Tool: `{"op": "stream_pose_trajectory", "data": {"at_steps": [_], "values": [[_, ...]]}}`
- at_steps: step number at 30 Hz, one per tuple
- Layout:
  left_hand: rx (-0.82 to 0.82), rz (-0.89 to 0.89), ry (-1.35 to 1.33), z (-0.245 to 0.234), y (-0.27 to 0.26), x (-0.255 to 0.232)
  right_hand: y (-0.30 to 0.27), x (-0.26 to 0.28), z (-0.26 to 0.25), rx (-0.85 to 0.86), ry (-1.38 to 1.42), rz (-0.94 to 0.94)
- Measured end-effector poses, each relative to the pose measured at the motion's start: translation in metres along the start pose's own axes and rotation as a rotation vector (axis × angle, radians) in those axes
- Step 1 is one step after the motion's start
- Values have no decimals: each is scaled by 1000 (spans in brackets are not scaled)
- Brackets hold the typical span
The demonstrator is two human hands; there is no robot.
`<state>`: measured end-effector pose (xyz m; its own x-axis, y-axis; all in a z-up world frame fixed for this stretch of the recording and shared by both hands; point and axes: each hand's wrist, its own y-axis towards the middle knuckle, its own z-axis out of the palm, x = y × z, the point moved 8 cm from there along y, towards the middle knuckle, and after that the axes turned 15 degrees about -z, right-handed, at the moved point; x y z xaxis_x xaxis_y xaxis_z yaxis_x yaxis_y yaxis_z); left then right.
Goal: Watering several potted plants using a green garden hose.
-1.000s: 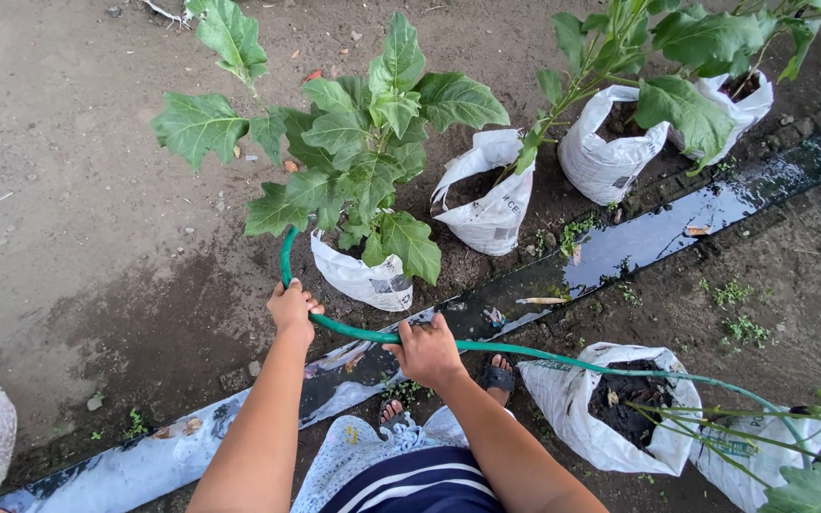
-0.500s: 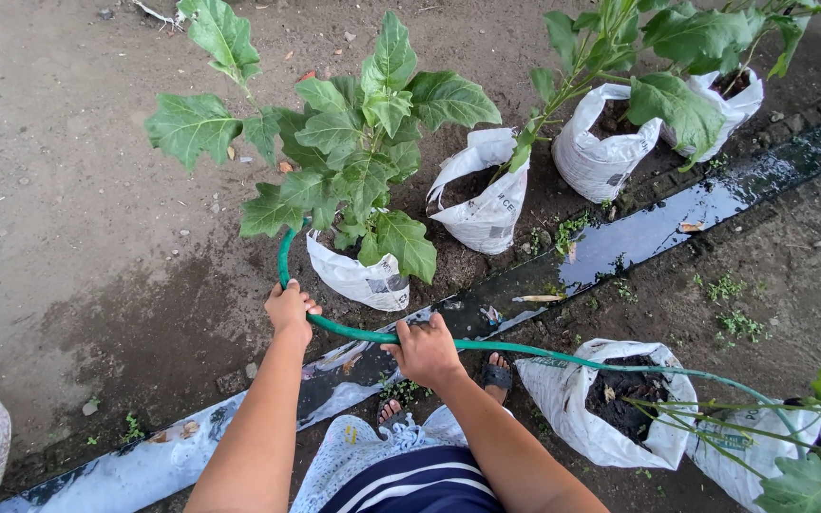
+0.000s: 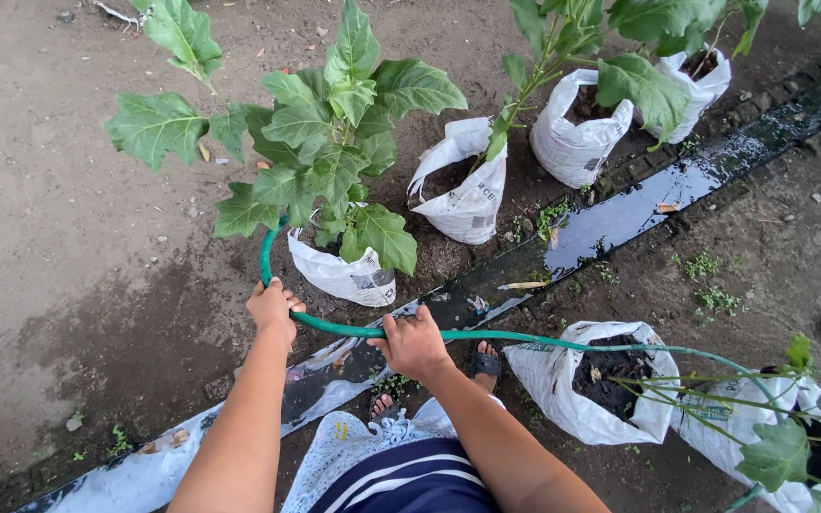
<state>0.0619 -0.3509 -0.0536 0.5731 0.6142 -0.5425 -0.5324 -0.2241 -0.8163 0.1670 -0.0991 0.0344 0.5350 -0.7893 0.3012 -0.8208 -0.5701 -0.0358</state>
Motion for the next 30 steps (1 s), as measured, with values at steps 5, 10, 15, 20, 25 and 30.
{"op": "stream_pose_trajectory", "data": {"at_steps": [5,10,15,20,25,30], "values": [[25,10,11,2,1,0,-1,0,0,-9,-5,-3],[47,22,17,3,1,0,-1,0,2,-3,-1,1],[36,9,13,2,3,0,-3,1,-1,-30,16,5],[32,2,11,2,3,1,-5,1,-1,-80,14,1],[44,5,15,3,4,2,-5,1,0,-72,16,8],[26,-2,20,3,3,2,-5,-1,2,-55,42,14]]}}
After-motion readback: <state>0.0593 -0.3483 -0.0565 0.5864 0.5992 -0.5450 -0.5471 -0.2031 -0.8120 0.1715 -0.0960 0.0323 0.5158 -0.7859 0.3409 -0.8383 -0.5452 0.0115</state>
